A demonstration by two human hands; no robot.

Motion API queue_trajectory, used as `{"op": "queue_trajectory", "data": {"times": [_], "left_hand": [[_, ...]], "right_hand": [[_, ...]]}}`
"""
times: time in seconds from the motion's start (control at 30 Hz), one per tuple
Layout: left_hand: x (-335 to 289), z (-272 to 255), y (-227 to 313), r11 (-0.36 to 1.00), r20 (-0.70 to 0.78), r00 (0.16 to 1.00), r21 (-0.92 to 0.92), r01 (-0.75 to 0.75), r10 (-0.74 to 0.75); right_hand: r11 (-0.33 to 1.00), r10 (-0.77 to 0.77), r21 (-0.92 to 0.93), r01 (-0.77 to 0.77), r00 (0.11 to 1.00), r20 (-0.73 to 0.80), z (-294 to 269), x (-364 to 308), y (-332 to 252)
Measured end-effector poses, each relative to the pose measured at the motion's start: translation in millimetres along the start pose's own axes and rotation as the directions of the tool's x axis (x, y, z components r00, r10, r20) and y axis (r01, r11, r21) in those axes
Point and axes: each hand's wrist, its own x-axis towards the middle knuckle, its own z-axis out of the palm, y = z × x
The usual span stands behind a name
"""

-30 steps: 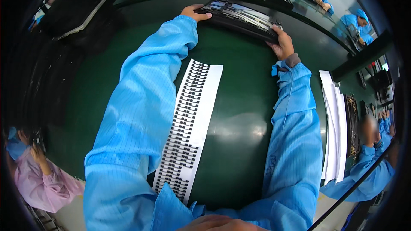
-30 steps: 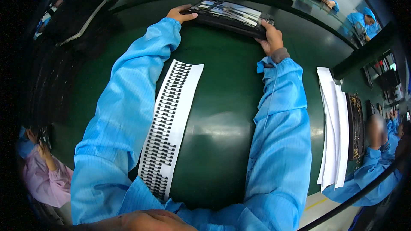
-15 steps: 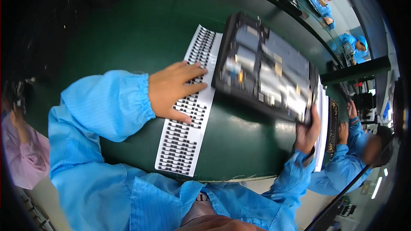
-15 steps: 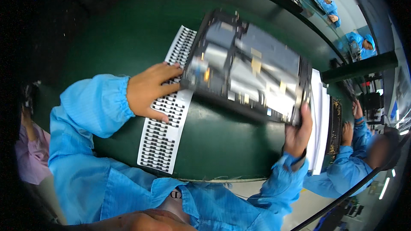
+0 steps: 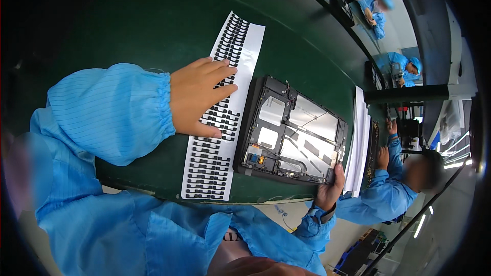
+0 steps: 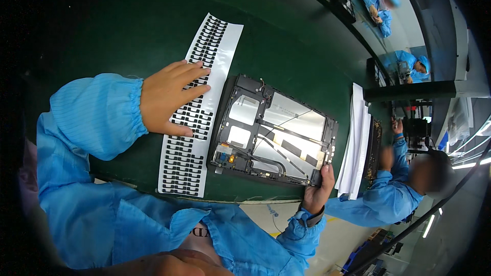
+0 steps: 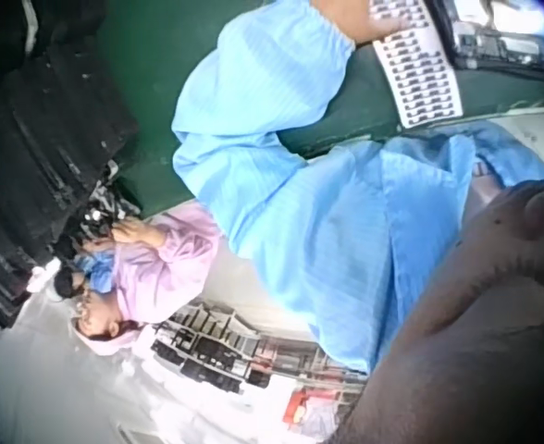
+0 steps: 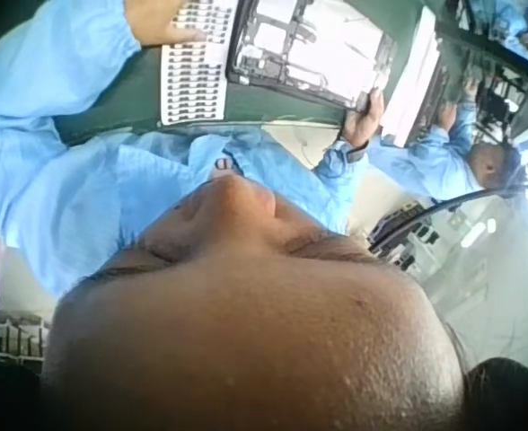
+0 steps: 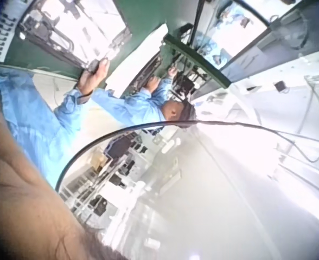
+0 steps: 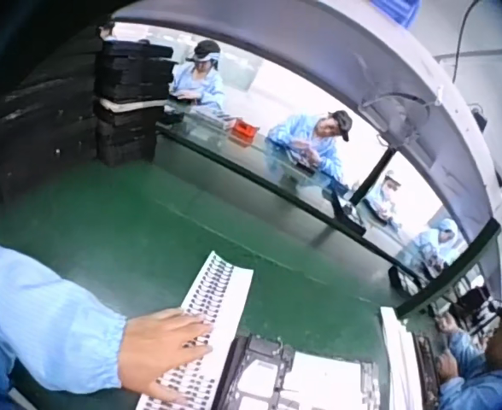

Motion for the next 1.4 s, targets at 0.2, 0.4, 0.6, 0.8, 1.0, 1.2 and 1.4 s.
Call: {"op": "queue_trajectory", "data": {"times": [0.2, 0.4, 0.6, 0.8, 1.0, 1.2, 1.4], "left_hand": [[-6.6, -6.6, 2.9, 1.0, 0.053, 0.999, -0.001, 0.008, -0.008], [-15.4, 1.7, 10.3, 0.951, -0.239, 0.948, -0.174, -0.254, 0.209], [-26.7, 9.8, 27.4, 0.969, -0.122, 0.967, -0.083, -0.233, 0.222], [-27.0, 10.7, 30.1, 0.988, -0.019, 0.988, 0.028, -0.154, 0.155], [-24.0, 10.4, 27.9, 0.987, 0.02, 0.987, 0.018, -0.158, 0.157], [-12.7, 5.3, 27.3, 0.987, 0.046, 0.986, -0.021, -0.157, 0.158], [-2.4, -0.6, 41.7, 0.986, -0.035, 0.986, 0.058, -0.158, 0.16]], "right_hand": [[0.618, -0.393, -0.728, 0.298, 0.918, 0.042, -19.0, 10.1, 0.6], [0.161, -0.429, -0.782, 0.602, 0.756, 0.494, 106.3, -24.6, -18.6], [-0.08, -0.264, -0.583, 0.809, 0.547, 0.795, 193.3, -21.8, 22.1], [0.017, -0.287, -0.55, 0.835, 0.531, 0.797, 196.5, -8.9, 41.5], [0.112, -0.356, -0.541, 0.833, 0.542, 0.761, 195.8, -3.8, 47.5], [0.675, -0.35, -0.432, 0.598, 0.775, 0.526, 144.6, -18.9, 4.3], [0.892, -0.218, -0.365, 0.266, 0.962, 0.167, 50.4, -30.7, -12.4]]}}
